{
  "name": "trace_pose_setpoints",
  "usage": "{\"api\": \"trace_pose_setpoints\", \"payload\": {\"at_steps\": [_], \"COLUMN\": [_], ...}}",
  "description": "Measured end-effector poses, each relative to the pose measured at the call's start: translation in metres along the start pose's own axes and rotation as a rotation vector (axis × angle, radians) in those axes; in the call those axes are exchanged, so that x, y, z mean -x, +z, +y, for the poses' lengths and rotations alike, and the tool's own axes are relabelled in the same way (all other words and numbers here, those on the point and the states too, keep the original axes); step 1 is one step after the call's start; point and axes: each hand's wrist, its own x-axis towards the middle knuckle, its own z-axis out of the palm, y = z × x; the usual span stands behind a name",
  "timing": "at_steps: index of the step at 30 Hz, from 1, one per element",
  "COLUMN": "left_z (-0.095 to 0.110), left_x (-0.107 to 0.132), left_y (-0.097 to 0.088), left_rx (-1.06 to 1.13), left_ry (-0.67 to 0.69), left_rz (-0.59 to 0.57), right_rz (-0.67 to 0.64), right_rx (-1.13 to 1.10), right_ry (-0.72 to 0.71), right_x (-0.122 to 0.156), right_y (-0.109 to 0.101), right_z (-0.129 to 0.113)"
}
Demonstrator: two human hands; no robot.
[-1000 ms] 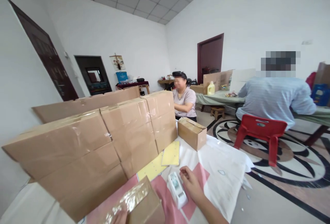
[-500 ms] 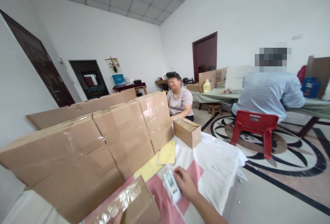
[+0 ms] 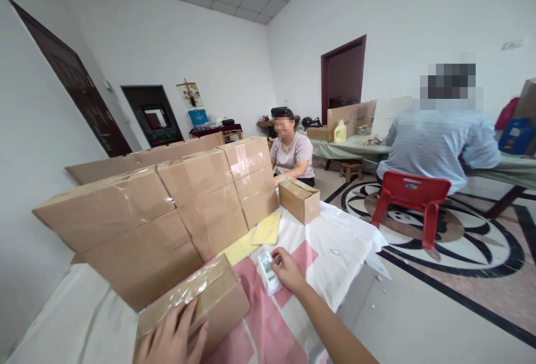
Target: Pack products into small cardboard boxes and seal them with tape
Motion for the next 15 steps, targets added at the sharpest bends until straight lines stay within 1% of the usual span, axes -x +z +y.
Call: {"api": "trace_pose_setpoints", "payload": {"at_steps": [2,5,7,8,9,10,11,12,13,14,15], "left_z": [0.013,0.040,0.063,0.076,0.090,0.105,0.121,0.136,0.150,0.161,0.171], "left_x": [-0.001,-0.002,-0.001,0.000,0.000,0.000,-0.001,-0.003,-0.007,-0.011,-0.017], "left_y": [-0.014,-0.037,-0.044,-0.043,-0.039,-0.033,-0.025,-0.015,-0.005,0.004,0.013], "left_rx": [-0.021,0.003,0.080,0.137,0.215,0.327,0.444,0.532,0.588,0.638,0.680], "left_ry": [0.007,0.004,0.088,0.138,0.206,0.268,0.290,0.220,0.114,0.025,-0.057], "left_rz": [0.129,0.391,0.572,0.609,0.590,0.485,0.331,0.162,0.004,-0.138,-0.245], "right_rz": [-0.003,-0.016,-0.036,-0.049,-0.063,-0.076,-0.089,-0.100,-0.109,-0.115,-0.119], "right_rx": [-0.007,-0.010,-0.008,-0.007,-0.006,-0.005,-0.003,0.001,0.007,0.015,0.024], "right_ry": [-0.001,0.007,0.016,0.021,0.026,0.030,0.032,0.031,0.027,0.022,0.018], "right_x": [-0.001,-0.001,-0.001,-0.001,-0.002,-0.003,-0.004,-0.005,-0.006,-0.006,-0.006], "right_y": [-0.001,-0.003,-0.004,-0.005,-0.005,-0.005,-0.005,-0.005,-0.006,-0.006,-0.006], "right_z": [-0.002,-0.003,-0.002,-0.002,-0.001,0.000,0.000,0.001,0.001,0.001,0.000]}}
